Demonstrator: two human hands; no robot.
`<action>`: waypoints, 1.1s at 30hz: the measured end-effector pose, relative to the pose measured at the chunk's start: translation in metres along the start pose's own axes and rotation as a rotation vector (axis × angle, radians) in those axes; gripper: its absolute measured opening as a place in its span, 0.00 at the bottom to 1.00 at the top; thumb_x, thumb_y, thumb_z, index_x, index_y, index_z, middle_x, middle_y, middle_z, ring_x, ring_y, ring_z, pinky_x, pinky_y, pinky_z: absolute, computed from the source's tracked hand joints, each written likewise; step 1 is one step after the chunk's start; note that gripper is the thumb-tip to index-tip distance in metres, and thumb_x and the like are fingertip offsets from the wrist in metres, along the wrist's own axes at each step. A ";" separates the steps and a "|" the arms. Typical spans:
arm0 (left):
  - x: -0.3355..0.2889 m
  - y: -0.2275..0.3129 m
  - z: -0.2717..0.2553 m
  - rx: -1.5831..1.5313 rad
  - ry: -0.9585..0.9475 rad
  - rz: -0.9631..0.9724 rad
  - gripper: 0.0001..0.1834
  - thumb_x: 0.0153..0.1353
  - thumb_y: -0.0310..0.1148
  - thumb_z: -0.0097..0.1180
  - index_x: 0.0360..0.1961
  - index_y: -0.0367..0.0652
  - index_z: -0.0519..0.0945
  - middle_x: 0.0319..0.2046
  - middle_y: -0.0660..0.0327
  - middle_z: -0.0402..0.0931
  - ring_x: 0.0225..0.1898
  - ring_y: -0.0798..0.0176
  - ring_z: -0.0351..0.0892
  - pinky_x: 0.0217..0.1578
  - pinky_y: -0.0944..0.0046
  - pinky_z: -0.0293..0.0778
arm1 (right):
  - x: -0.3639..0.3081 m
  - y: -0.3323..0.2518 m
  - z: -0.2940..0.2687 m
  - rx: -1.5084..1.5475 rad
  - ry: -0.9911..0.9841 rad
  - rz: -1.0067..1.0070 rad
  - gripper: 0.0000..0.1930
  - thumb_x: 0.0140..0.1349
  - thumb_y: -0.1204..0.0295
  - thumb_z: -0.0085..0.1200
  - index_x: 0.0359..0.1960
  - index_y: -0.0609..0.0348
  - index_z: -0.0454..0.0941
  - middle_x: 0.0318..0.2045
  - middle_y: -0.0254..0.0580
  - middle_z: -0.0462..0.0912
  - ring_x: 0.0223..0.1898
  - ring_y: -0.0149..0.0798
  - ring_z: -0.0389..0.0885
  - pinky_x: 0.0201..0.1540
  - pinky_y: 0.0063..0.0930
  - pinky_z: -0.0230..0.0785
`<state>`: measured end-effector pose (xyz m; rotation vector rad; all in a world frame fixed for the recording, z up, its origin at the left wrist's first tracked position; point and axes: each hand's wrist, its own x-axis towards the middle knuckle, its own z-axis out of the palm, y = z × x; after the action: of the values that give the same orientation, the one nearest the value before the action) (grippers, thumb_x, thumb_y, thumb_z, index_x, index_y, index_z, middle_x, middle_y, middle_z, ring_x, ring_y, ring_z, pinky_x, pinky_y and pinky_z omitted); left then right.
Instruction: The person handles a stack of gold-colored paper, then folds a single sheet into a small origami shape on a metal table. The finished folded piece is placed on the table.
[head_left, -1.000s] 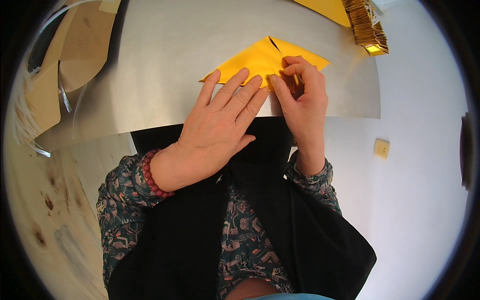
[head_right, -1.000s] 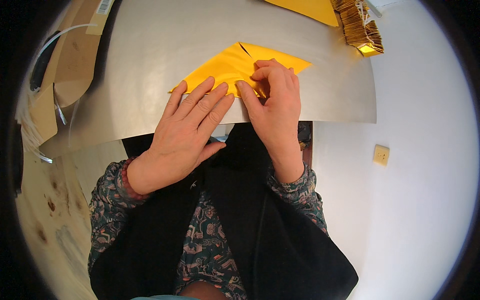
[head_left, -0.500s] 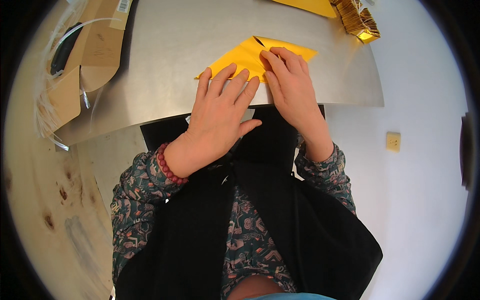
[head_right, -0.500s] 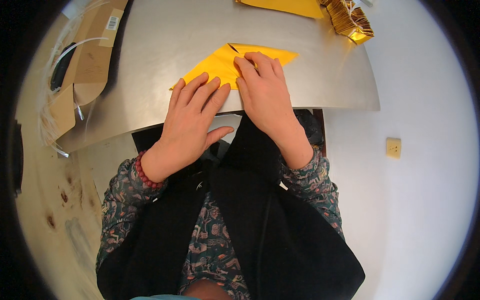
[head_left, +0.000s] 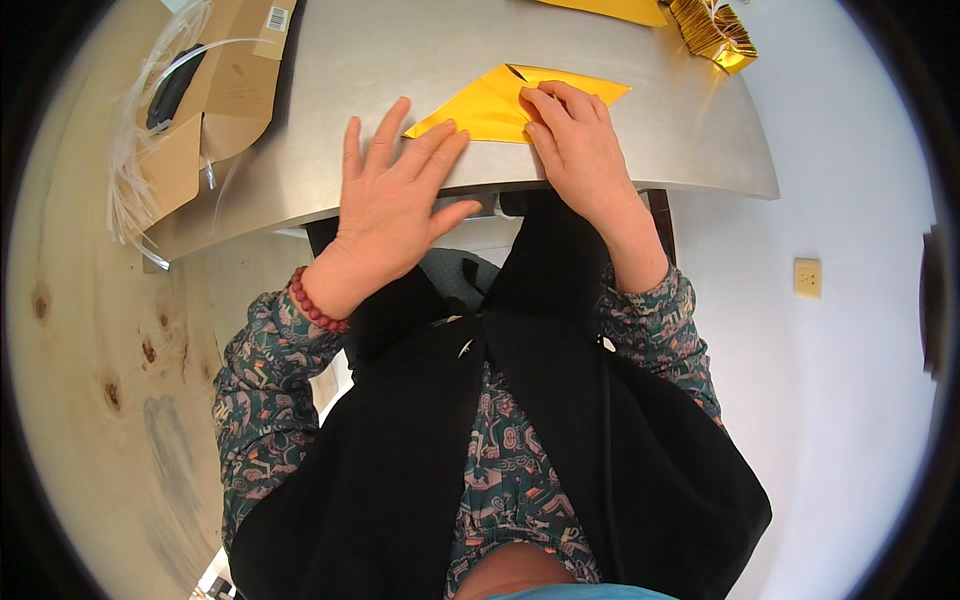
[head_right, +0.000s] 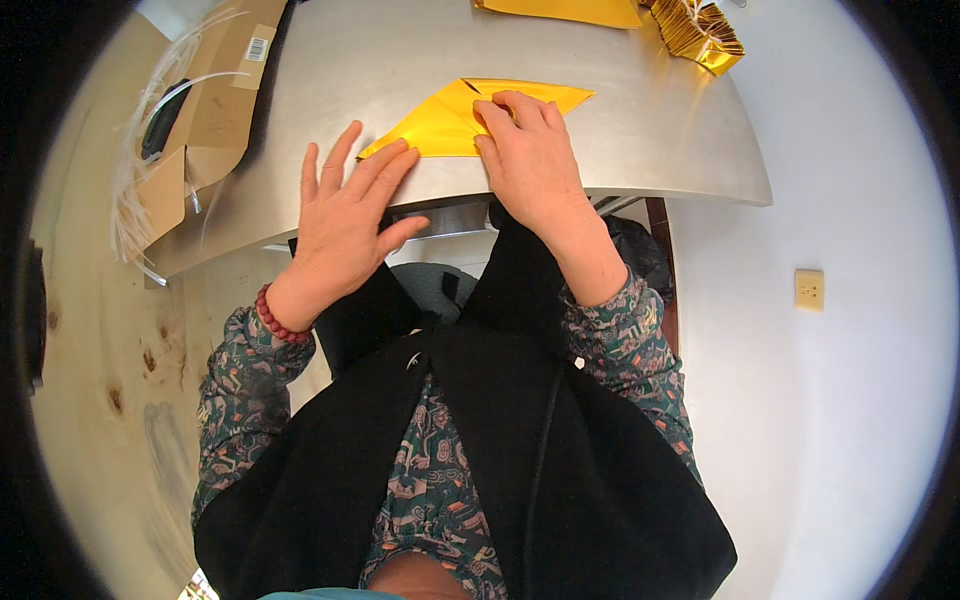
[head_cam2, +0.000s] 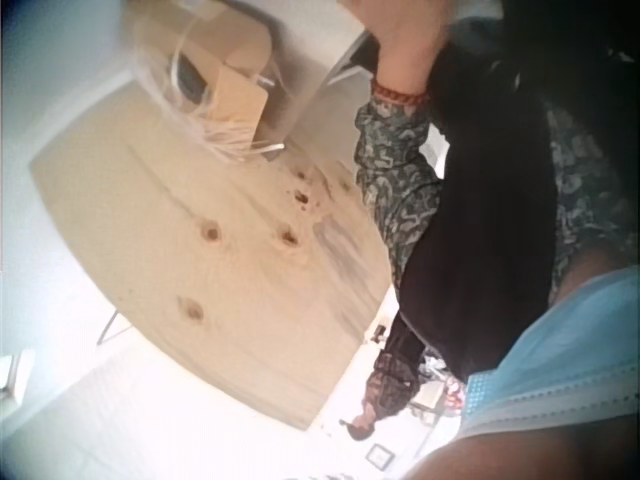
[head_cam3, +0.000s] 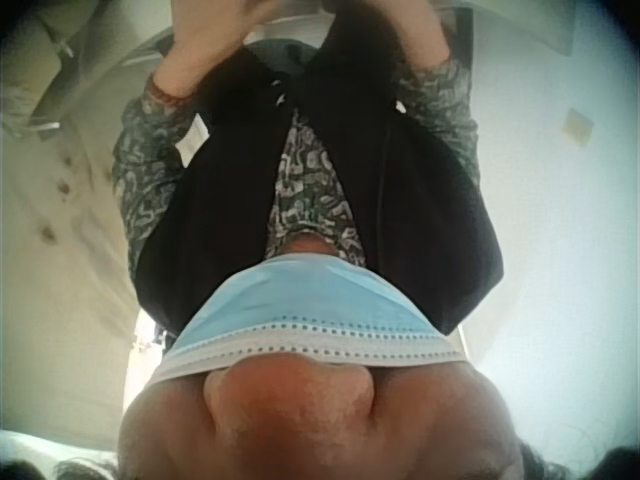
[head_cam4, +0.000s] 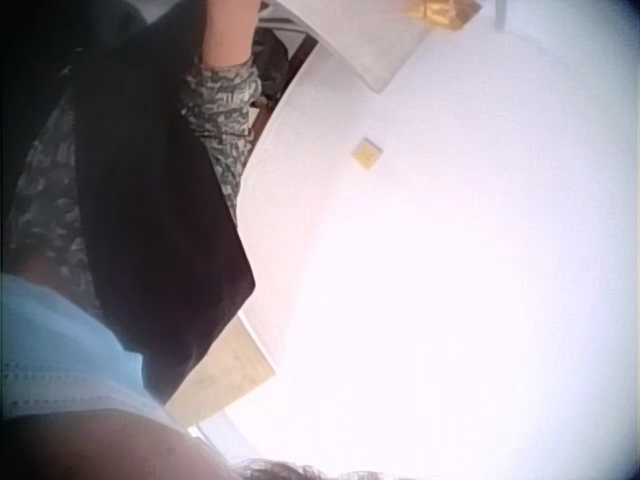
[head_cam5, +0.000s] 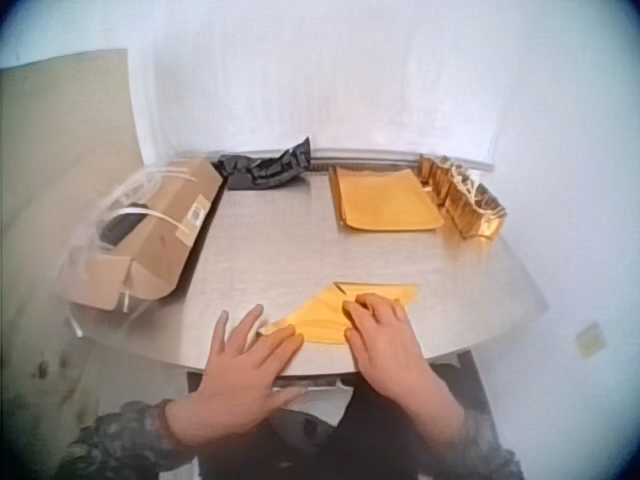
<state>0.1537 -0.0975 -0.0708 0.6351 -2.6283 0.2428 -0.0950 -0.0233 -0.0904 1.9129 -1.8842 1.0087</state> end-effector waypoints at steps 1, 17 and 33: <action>-0.003 -0.004 -0.001 0.037 0.011 -0.011 0.38 0.65 0.56 0.67 0.73 0.55 0.76 0.72 0.66 0.71 0.81 0.47 0.54 0.79 0.32 0.43 | 0.000 0.002 0.000 -0.012 0.016 -0.006 0.17 0.70 0.70 0.60 0.59 0.61 0.83 0.58 0.50 0.82 0.60 0.57 0.77 0.66 0.46 0.70; 0.004 -0.012 -0.013 -0.258 0.274 0.116 0.35 0.64 0.39 0.71 0.69 0.37 0.74 0.70 0.48 0.72 0.72 0.41 0.69 0.72 0.42 0.63 | 0.008 -0.001 0.009 -0.037 0.088 0.003 0.18 0.67 0.69 0.62 0.57 0.60 0.83 0.56 0.49 0.82 0.59 0.56 0.76 0.67 0.47 0.69; 0.027 -0.002 -0.027 -0.531 0.302 0.120 0.08 0.64 0.24 0.67 0.44 0.42 0.87 0.36 0.60 0.85 0.38 0.55 0.83 0.47 0.58 0.78 | -0.022 -0.011 -0.065 0.259 -0.041 -0.060 0.15 0.66 0.79 0.59 0.54 0.59 0.84 0.46 0.49 0.88 0.51 0.53 0.84 0.58 0.44 0.76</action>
<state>0.1426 -0.1028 -0.0344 0.2362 -2.2942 -0.2979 -0.1015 0.0360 -0.0542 2.1322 -1.7789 1.2571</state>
